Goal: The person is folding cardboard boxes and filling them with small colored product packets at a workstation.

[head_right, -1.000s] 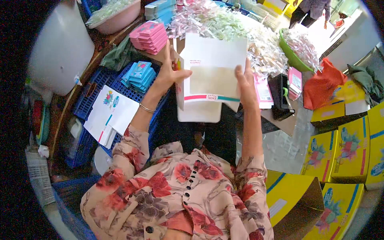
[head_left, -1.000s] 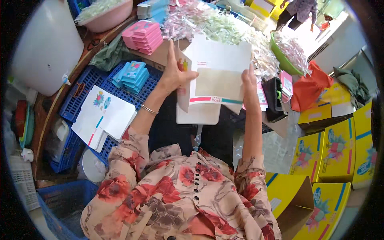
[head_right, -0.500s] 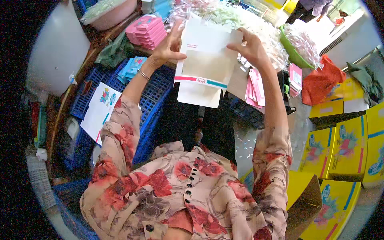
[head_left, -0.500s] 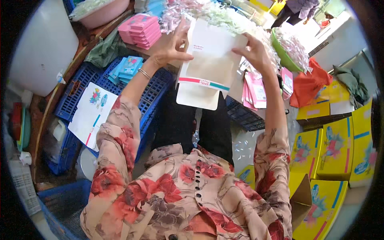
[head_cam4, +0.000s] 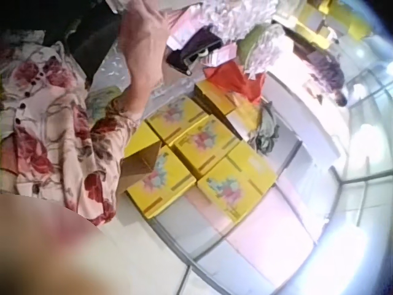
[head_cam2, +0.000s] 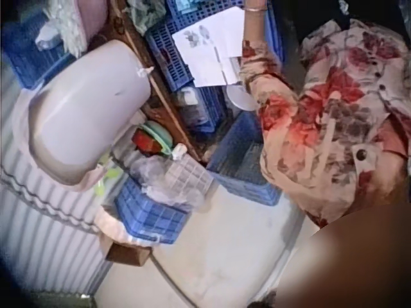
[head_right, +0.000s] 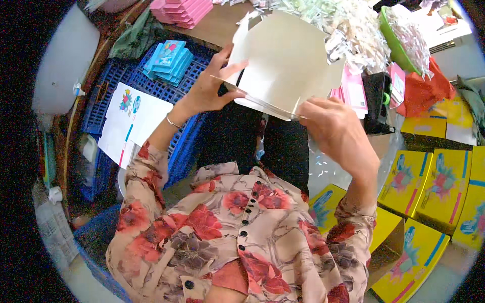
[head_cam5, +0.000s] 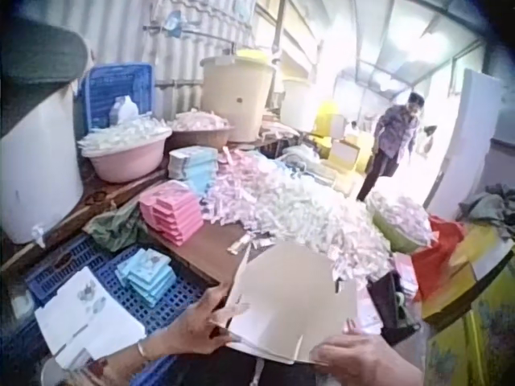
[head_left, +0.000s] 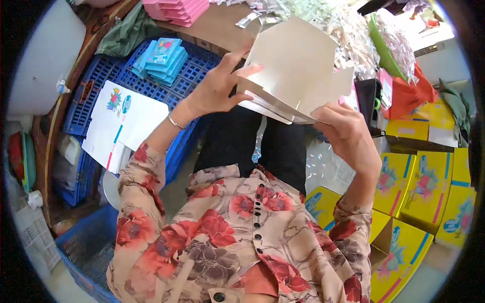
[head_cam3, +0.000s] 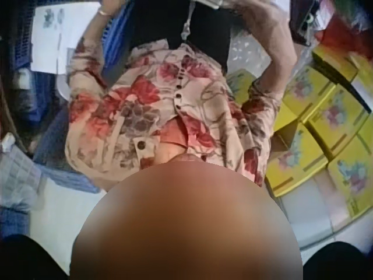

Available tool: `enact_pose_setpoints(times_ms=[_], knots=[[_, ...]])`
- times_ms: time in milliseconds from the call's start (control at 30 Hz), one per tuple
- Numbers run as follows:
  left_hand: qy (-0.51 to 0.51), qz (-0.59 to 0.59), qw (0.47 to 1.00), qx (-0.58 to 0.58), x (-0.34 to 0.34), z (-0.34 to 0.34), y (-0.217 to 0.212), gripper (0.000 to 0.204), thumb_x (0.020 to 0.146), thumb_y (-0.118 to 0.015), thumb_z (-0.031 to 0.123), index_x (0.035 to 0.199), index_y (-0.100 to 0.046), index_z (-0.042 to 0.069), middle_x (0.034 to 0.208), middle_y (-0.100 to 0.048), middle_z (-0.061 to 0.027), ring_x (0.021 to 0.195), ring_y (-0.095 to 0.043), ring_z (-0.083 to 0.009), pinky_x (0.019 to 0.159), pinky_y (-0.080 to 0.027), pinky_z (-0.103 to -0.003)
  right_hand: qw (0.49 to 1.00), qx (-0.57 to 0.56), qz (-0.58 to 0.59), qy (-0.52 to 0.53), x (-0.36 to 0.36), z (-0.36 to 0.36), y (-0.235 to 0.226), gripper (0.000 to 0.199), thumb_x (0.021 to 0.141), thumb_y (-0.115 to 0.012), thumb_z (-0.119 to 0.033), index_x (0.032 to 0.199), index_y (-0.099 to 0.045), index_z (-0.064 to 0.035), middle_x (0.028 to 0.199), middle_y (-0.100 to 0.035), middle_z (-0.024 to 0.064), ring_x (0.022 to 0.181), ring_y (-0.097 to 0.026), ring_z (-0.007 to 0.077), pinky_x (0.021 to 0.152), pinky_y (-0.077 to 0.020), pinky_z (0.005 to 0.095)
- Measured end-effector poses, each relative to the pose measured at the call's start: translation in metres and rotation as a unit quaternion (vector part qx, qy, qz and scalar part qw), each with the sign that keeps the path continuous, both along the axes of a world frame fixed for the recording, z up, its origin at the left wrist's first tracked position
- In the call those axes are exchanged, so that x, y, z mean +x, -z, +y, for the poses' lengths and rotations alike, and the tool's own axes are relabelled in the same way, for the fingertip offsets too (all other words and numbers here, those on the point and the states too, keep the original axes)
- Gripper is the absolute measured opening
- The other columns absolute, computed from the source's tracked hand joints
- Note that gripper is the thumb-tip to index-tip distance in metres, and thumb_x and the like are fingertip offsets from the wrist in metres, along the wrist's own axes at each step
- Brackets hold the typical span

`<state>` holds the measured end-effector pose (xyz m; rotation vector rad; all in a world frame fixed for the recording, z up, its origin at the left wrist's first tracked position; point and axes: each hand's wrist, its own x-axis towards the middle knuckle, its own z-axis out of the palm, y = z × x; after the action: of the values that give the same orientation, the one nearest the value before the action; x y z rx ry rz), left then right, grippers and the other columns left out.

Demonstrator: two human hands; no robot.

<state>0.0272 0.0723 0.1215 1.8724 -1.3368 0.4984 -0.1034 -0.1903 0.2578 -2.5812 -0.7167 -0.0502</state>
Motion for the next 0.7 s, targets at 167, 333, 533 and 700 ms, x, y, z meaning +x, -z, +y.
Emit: enact_pose_setpoints(times_ms=[167,333,533,700], knots=[[-0.056,0.016,0.998,-0.014,-0.008,-0.008,-0.003,0.074,0.073,-0.077,0.018,0.137,-0.04,0.012,0.146,-0.03,-0.0195,0.13,-0.038,-0.0382,0.102,-0.041,-0.041,0.972,-0.17,-0.139,0.079,-0.012,0.047,-0.035,0.034,0.072,-0.07,-0.008,0.105,-0.06,-0.006,0.097,-0.065,0.0091,0.087,-0.061,0.0307,0.078,-0.0453,0.0374],[-0.058,0.05,0.996,-0.039,-0.004,-0.017,-0.006,0.082,0.073,-0.078,0.022,0.14,-0.033,0.007,0.146,-0.031,-0.0193,0.131,-0.037,-0.0372,0.102,-0.041,-0.04,0.968,-0.172,-0.112,0.145,0.054,0.045,-0.007,0.019,0.084,-0.063,-0.018,0.099,-0.06,-0.0067,0.087,-0.065,0.015,0.077,-0.062,0.0355,0.067,-0.0467,0.0416],[0.071,0.36,0.912,-0.182,-0.011,-0.02,-0.019,0.096,0.075,-0.079,0.025,0.147,-0.018,0.005,0.147,-0.03,-0.018,0.135,-0.032,-0.0294,0.106,-0.036,-0.039,0.988,-0.065,-0.098,0.101,0.097,0.033,0.024,0.026,0.093,-0.054,-0.025,0.09,-0.06,0.0011,0.077,-0.064,0.0173,0.071,-0.061,0.0361,0.065,-0.0479,0.0397],[0.001,0.226,0.956,-0.187,-0.014,-0.031,0.001,0.123,0.066,-0.086,0.024,0.149,0.003,0.004,0.152,-0.017,-0.0208,0.14,-0.022,-0.0292,0.115,-0.02,-0.039,0.973,0.106,0.163,0.124,0.099,0.03,0.03,0.035,0.093,-0.053,-0.031,0.097,-0.067,0.0005,0.081,-0.068,0.0148,0.072,-0.065,0.0279,0.07,-0.0502,0.0382]])
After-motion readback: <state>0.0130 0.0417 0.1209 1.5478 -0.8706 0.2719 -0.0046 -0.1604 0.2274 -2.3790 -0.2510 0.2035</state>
